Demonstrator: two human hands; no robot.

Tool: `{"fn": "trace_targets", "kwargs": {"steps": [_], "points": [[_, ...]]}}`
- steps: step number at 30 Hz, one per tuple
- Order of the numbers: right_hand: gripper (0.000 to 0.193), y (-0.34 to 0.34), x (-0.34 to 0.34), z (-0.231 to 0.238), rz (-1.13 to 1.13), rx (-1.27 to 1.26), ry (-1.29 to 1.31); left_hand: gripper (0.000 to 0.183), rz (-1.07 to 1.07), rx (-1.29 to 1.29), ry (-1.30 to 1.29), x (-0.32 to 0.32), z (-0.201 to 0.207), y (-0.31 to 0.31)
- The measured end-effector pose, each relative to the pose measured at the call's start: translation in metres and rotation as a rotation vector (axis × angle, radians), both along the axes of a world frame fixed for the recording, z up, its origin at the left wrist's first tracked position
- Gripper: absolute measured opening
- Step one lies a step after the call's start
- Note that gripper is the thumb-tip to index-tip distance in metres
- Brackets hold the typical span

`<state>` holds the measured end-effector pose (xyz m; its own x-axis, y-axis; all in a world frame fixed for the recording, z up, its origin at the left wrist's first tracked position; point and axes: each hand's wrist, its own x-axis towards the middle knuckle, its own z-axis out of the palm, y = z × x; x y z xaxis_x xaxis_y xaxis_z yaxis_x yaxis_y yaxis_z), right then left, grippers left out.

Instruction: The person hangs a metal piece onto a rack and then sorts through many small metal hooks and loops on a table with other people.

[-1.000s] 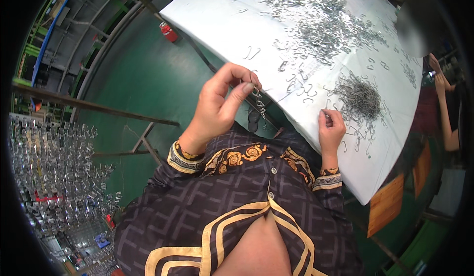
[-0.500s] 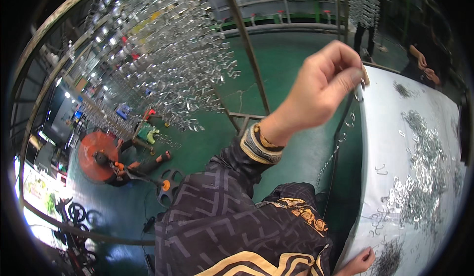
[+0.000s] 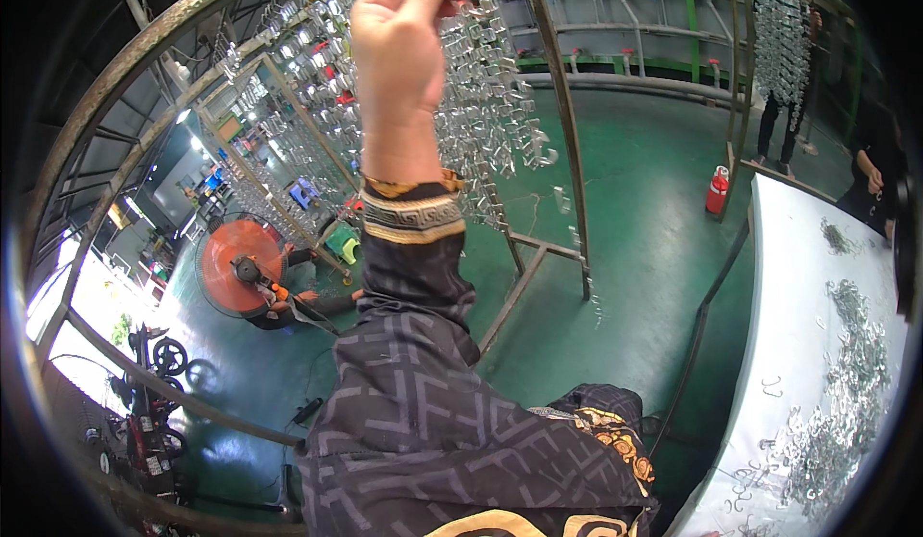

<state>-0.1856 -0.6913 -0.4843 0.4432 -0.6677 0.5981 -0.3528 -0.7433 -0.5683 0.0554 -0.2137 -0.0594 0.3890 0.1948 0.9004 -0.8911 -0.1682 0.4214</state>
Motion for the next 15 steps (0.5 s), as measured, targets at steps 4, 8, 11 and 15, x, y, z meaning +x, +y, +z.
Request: {"fn": "trace_targets", "kwargs": {"steps": [4,8,11,15], "points": [[0.021,0.000,0.004,0.000,0.026,-0.048,-0.018,0.011,0.241,-0.020,0.003,-0.024,0.029,0.052],[0.022,-0.002,0.002,-0.002,0.019,-0.056,-0.017,0.012,0.459,-0.040,0.033,-0.047,0.050,0.094],[0.021,-0.002,0.002,-0.002,0.007,-0.055,-0.019,0.014,0.603,-0.095,0.052,-0.055,0.061,0.129],[0.020,-0.002,0.005,0.000,0.023,-0.041,-0.021,0.013,0.842,-0.150,0.086,-0.076,0.082,0.168]]}}
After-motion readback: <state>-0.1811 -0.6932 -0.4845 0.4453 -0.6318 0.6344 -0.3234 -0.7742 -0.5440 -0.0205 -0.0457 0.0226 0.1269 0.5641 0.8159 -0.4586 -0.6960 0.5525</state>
